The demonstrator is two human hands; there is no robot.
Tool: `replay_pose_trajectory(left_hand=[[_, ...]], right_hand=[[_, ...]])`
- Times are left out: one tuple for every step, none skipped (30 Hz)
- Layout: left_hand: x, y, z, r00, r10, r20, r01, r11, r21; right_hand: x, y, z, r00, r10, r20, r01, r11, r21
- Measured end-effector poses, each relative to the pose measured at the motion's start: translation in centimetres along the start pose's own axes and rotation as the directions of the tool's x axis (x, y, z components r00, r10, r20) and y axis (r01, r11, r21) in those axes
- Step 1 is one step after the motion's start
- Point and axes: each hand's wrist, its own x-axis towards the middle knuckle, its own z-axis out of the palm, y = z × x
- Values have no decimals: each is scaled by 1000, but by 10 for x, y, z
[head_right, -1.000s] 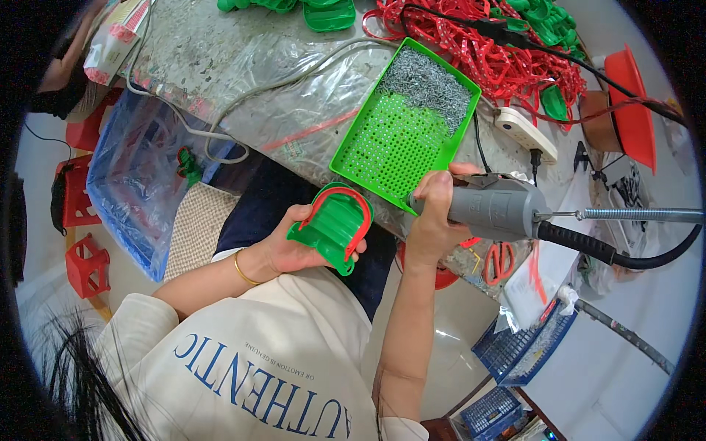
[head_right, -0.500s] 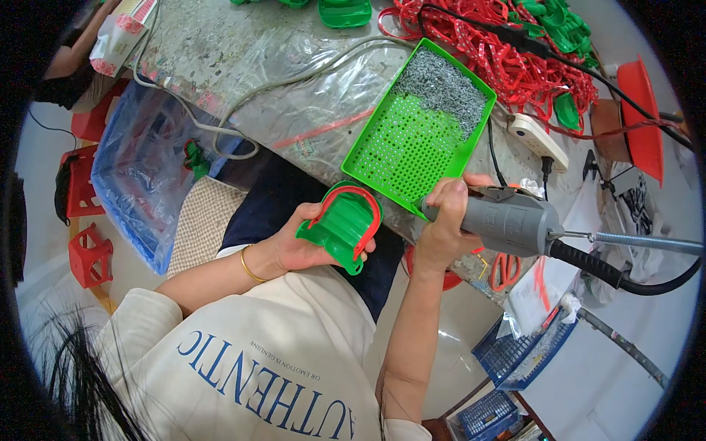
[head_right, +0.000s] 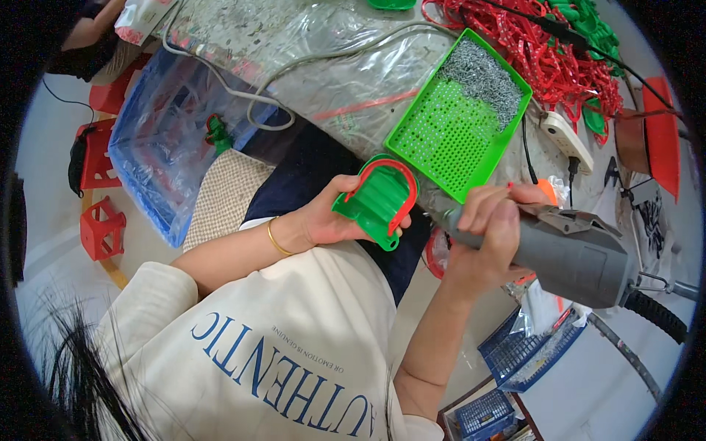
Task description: Assembling green and red plastic toy parts using an electric screwdriver to fasten them with screws.
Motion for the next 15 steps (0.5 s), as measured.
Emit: replay_pose_trajectory(left_hand=[[0,0,0,1000,-1,11,1,1000,11],[-1,0,1,1000,-1,9,1,1000,9],[-2,0,1,1000,8,20,-8,1000,-5],[-2,0,1,999,17,31,-16,1000,-18],[-3,0,2,999,17,30,-17,1000,-19],[-3,0,2,999,19,29,-18,1000,-18],[-4,0,2,999,20,28,-20,1000,-16],[-4,-1,2,999,20,27,-20,1000,-16],[-4,-1,1,1000,25,16,-24,999,-22],[-5,-2,1,1000,29,5,-29,999,-28],[-5,-2,1,1000,29,4,-29,999,-28],[-5,-2,2,1000,29,-9,-29,999,-41],[-5,-2,2,999,28,-23,-29,998,-55],[-5,-2,2,999,28,-24,-29,998,-55],[-5,-2,2,999,28,-27,-30,998,-57]], right_hand=[[-6,0,3,1000,5,1,-5,1000,-2],[-11,0,6,1000,15,2,-15,999,34],[-15,1,8,1000,25,4,-25,997,69],[-17,3,9,999,32,-1,-32,997,73],[-20,4,11,999,34,-1,-34,997,74],[-22,5,13,999,43,-4,-43,997,70],[-24,5,14,999,52,-8,-51,996,67],[-26,6,15,999,52,-8,-52,996,66],[-27,6,16,998,55,-3,-55,996,68],[-28,6,16,998,57,1,-57,996,70],[-28,7,16,998,58,1,-58,996,70],[-29,7,16,999,54,0,-54,997,60],[-30,7,16,999,49,0,-49,998,49],[-30,7,16,999,50,-1,-50,998,49],[-31,8,16,999,45,11,-46,999,27]])
